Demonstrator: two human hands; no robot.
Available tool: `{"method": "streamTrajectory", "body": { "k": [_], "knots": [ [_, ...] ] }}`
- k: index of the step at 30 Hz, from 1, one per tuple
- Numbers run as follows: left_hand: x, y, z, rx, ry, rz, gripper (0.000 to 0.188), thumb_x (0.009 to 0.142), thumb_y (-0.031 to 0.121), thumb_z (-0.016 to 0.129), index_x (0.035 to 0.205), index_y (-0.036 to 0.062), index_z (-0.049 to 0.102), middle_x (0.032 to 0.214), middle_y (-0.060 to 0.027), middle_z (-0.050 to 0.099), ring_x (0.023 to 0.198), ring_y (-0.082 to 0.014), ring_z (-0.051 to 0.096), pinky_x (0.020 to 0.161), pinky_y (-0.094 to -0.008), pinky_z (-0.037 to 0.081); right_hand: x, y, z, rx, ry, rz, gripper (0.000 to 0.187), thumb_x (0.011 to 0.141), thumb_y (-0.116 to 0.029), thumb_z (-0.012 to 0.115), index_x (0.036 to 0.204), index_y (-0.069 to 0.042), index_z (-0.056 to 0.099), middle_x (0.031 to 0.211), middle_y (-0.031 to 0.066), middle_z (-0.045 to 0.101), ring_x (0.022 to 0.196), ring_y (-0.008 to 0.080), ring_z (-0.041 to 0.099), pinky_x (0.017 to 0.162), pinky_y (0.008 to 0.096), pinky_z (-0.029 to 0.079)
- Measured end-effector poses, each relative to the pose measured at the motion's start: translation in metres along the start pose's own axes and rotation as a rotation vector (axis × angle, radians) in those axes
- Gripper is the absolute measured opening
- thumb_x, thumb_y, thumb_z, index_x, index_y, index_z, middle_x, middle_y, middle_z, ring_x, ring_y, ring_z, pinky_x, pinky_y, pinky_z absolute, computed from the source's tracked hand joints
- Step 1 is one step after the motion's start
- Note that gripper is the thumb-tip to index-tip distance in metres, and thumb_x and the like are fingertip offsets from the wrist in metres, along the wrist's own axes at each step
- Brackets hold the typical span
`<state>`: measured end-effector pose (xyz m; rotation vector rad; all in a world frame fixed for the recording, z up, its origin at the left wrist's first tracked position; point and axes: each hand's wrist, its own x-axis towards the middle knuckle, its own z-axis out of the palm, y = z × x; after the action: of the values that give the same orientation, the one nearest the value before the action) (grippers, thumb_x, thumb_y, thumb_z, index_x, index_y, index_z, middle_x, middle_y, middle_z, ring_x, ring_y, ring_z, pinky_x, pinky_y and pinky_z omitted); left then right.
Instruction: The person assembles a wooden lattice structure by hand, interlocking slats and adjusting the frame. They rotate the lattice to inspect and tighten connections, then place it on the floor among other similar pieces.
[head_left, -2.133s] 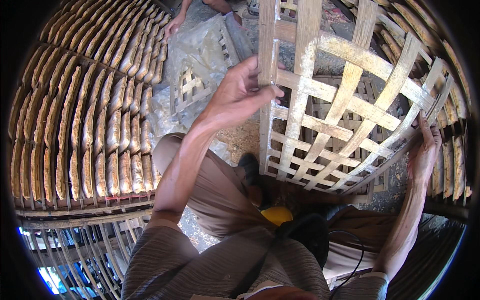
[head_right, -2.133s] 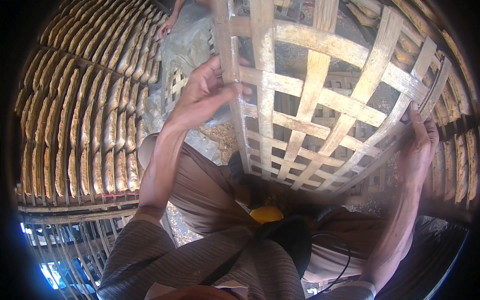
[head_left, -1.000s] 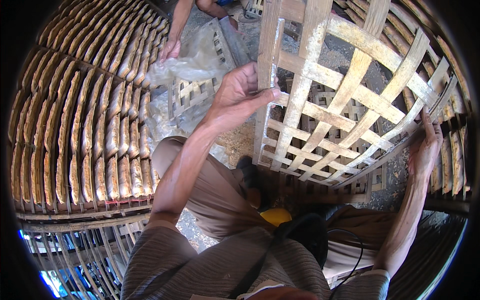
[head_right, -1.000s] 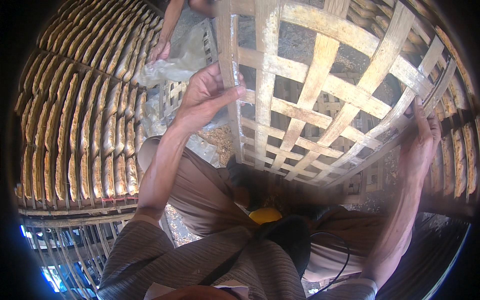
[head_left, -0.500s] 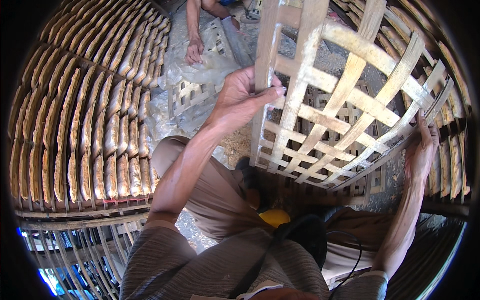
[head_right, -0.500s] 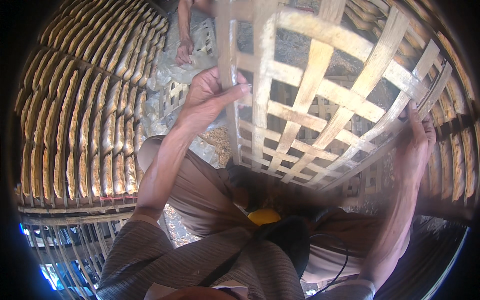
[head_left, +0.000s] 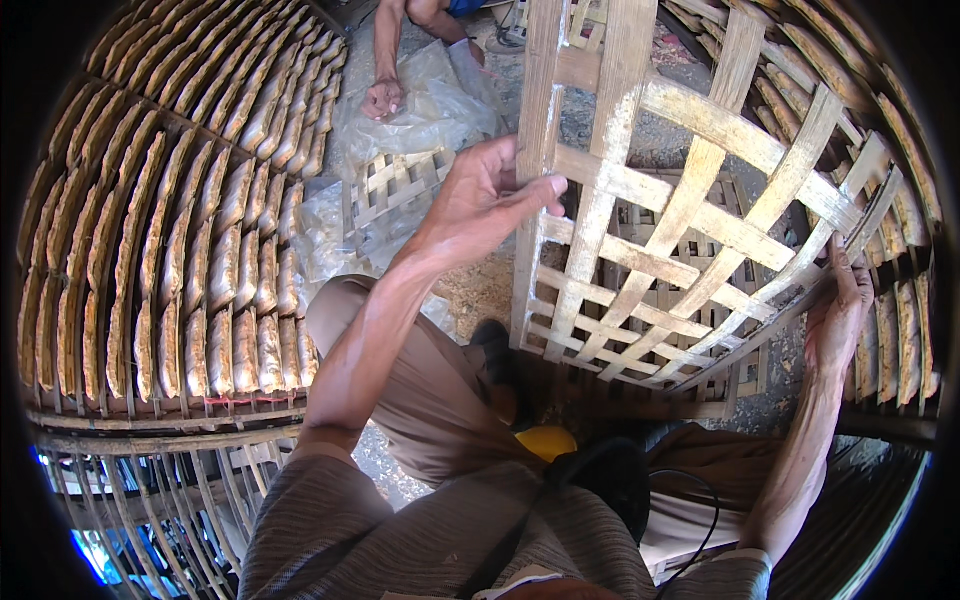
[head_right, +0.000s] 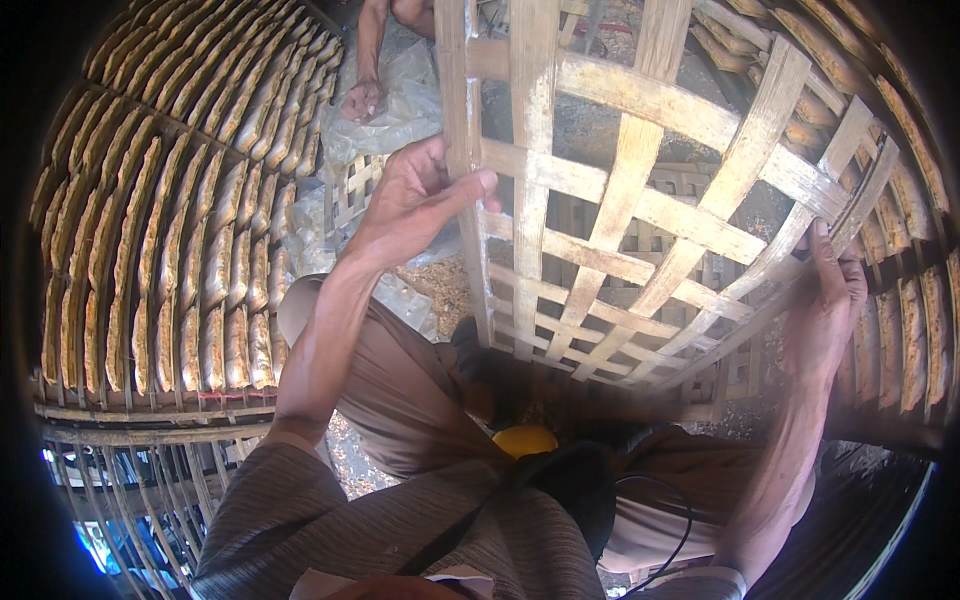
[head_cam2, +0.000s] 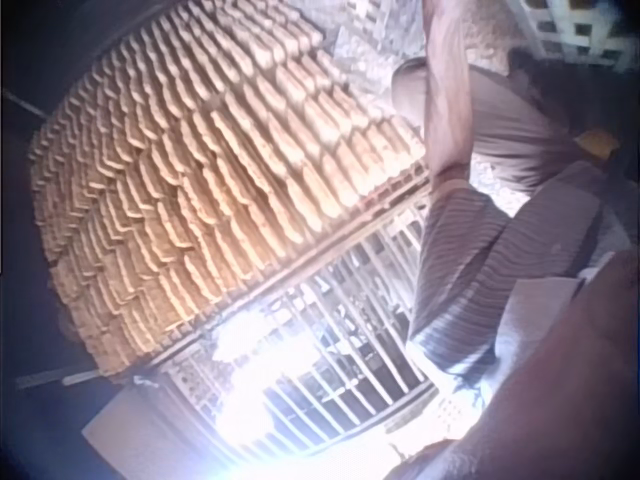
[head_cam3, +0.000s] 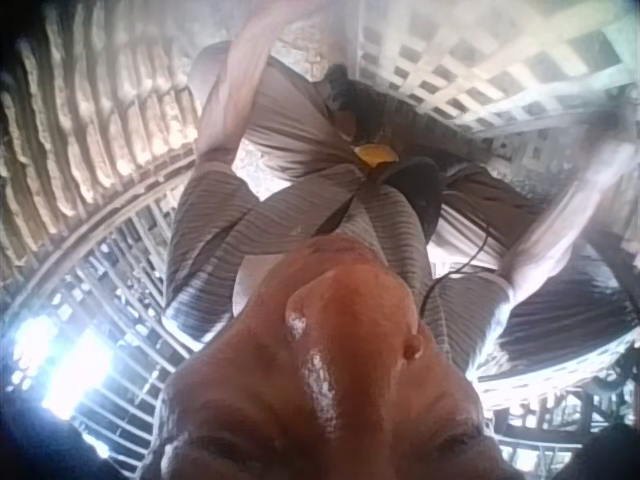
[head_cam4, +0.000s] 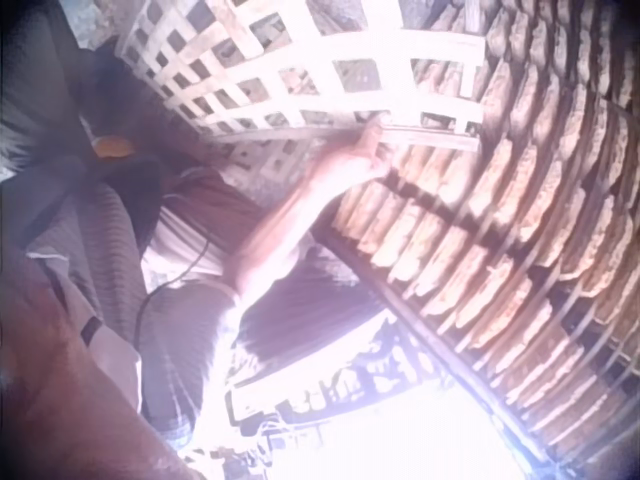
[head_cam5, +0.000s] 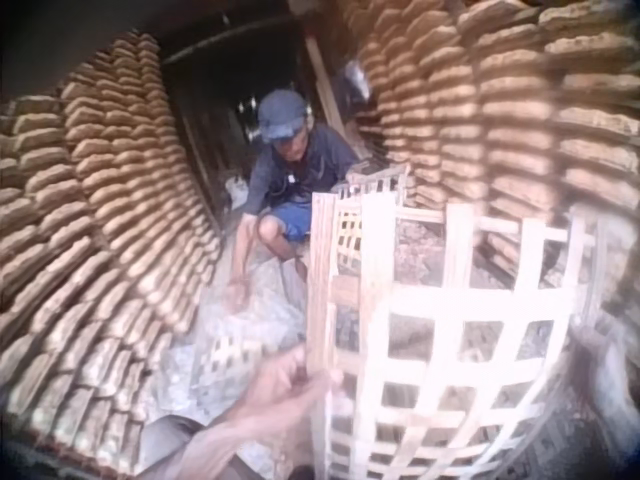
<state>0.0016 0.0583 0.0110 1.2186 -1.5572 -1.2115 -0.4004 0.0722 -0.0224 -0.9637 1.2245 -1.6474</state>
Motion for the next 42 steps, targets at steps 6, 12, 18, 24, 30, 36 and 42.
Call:
{"method": "streamTrajectory", "body": {
  "k": [6,12,18,24,30,36,42],
  "knots": [
    [-0.002,-0.004,0.005,0.008,-0.136,-0.051,0.021,0.094,0.015,0.078,0.109,0.0002,0.073,0.094,-0.0041,0.074,0.082,-0.0089,0.066,0.076,-0.0274,0.054,0.014,0.009,-0.024,0.033,-0.045,0.029,0.021,0.102,-0.011,0.064,0.118,0.004,0.068,0.111,0.0094,0.073,0.102,0.0126,0.068,0.096,0.0283,0.051],
    [-0.003,-0.008,0.001,0.056,-0.148,-0.203,0.023,0.093,0.013,0.078,0.112,0.0017,0.073,0.095,-0.005,0.073,0.086,-0.0108,0.068,0.074,-0.0269,0.055,0.022,0.011,-0.039,0.075,-0.02,0.034,0.026,0.103,-0.012,0.062,0.123,0.004,0.064,0.118,0.0098,0.071,0.109,0.0145,0.067,0.102,0.0319,0.049],
    [-0.004,-0.009,0.002,-0.313,-0.085,-0.111,0.021,0.094,0.007,0.076,0.114,0.002,0.072,0.095,-0.0072,0.072,0.078,-0.0122,0.065,0.07,-0.0264,0.053,0.018,0.01,-0.034,0.01,0.037,0.031,0.025,0.103,-0.012,0.061,0.123,0.003,0.064,0.122,0.0108,0.069,0.114,0.0146,0.065,0.103,0.0321,0.049],
    [-0.003,-0.007,0.003,-0.299,-0.106,-0.133,0.022,0.093,0.006,0.076,0.115,0.0031,0.072,0.097,-0.0085,0.073,0.079,-0.0123,0.065,0.073,-0.0269,0.055,0.01,0.005,-0.023,0.083,0.072,0.0,0.017,0.102,-0.016,0.066,0.106,0.0,0.068,0.104,0.006,0.071,0.096,0.0099,0.064,0.085,0.0266,0.047],
    [-0.002,-0.003,0.005,-0.017,-0.12,-0.197,0.025,0.091,0.006,0.078,0.115,0.001,0.072,0.102,-0.0082,0.076,0.093,-0.0124,0.071,0.084,-0.029,0.058,0.011,-0.002,-0.014,0.096,0.118,-0.017,0.017,0.101,-0.015,0.066,0.11,0.0,0.068,0.11,0.0088,0.072,0.1,0.0117,0.066,0.092,0.0281,0.047],
    [-0.003,-0.004,0.002,0.056,-0.205,-0.218,0.036,0.092,0.006,0.077,0.126,-0.0002,0.066,0.107,-0.008,0.076,0.097,-0.0122,0.071,0.089,-0.0304,0.058,0.018,0.003,-0.026,0.101,0.06,0.019,0.018,0.101,-0.014,0.066,0.111,0.0,0.069,0.11,0.0081,0.072,0.1,0.012,0.065,0.095,0.0298,0.046],
    [-0.004,0.003,0.005,-0.034,-0.066,-0.098,0.031,0.094,0.005,0.072,0.124,-0.0023,0.066,0.105,-0.0087,0.076,0.092,-0.0127,0.072,0.088,-0.0306,0.058,0.019,0.0,-0.028,0.133,0.094,0.026,0.02,0.102,-0.012,0.063,0.117,0.002,0.067,0.116,0.0096,0.072,0.106,0.014,0.066,0.098,0.0302,0.048]
  ]
}}
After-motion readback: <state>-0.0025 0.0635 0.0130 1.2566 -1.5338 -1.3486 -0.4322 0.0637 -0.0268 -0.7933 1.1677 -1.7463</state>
